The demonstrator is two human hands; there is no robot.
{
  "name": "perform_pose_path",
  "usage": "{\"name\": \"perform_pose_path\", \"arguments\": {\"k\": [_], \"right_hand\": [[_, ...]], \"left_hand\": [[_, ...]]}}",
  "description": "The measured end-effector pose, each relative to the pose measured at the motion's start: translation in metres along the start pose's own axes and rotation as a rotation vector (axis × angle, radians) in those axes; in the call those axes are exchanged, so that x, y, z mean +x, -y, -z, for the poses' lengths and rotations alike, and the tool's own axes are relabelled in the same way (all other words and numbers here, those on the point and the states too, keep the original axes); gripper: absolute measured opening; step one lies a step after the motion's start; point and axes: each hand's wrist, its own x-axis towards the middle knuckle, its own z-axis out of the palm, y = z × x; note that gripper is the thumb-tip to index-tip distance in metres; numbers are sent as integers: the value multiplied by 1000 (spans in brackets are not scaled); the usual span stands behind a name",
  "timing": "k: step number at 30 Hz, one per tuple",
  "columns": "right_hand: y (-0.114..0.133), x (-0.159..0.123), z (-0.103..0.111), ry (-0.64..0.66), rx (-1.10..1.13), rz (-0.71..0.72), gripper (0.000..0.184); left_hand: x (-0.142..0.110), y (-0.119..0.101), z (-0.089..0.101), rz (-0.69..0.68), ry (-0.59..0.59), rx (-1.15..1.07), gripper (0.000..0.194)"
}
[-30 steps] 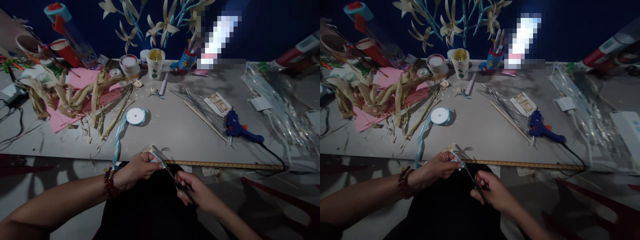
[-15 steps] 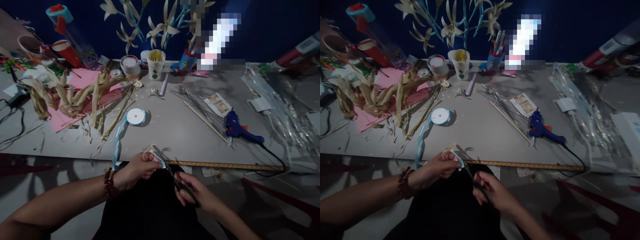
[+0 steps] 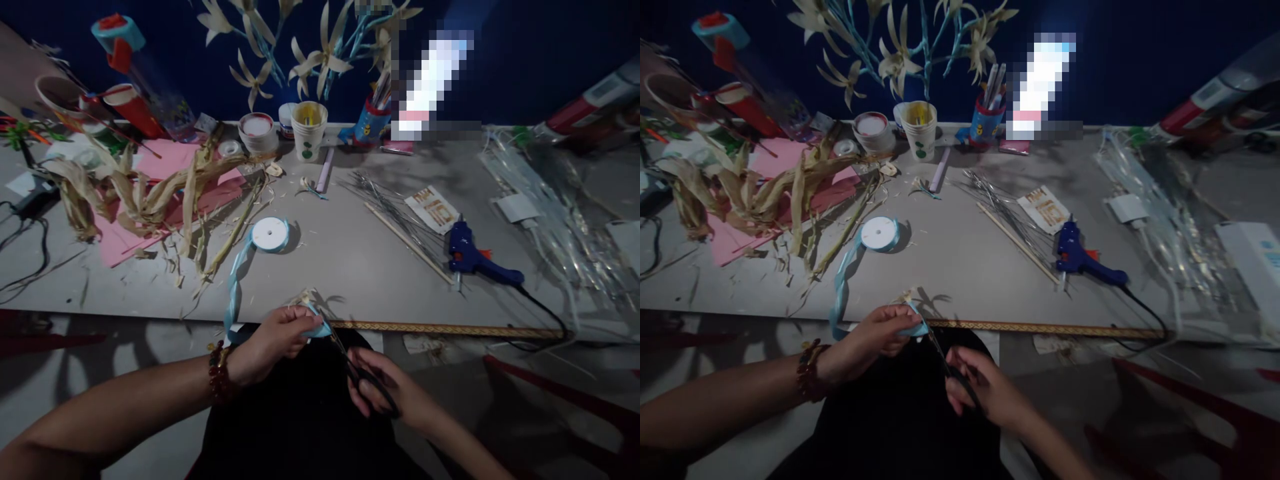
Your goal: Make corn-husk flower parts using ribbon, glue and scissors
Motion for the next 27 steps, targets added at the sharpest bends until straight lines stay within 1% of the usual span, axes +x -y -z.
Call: {"name": "perform_pose_path", "arguments": {"k": [3,6,15,18,24,27], "right_hand": [[0,0,0,2,13,5,64],[1,1,0,7,10,-3,64],[6,6,-2,-33,-38,-37,62],[7,7,-2,-22,-41,-36,60],[17,4,-2,13,-25,-44,63],[18,4,-2,-13,-13,-53,62]], "left_hand": [[-2,0,1,-17,36,35,32],[-2,-1,2,-14,24,71,27],[-3,0,3,-9,15,186,23],[-3,0,3,-2,3,188,22],[0,-1,3,-10,18,176,22],[0,-2,2,-5,0,203,21]]}}
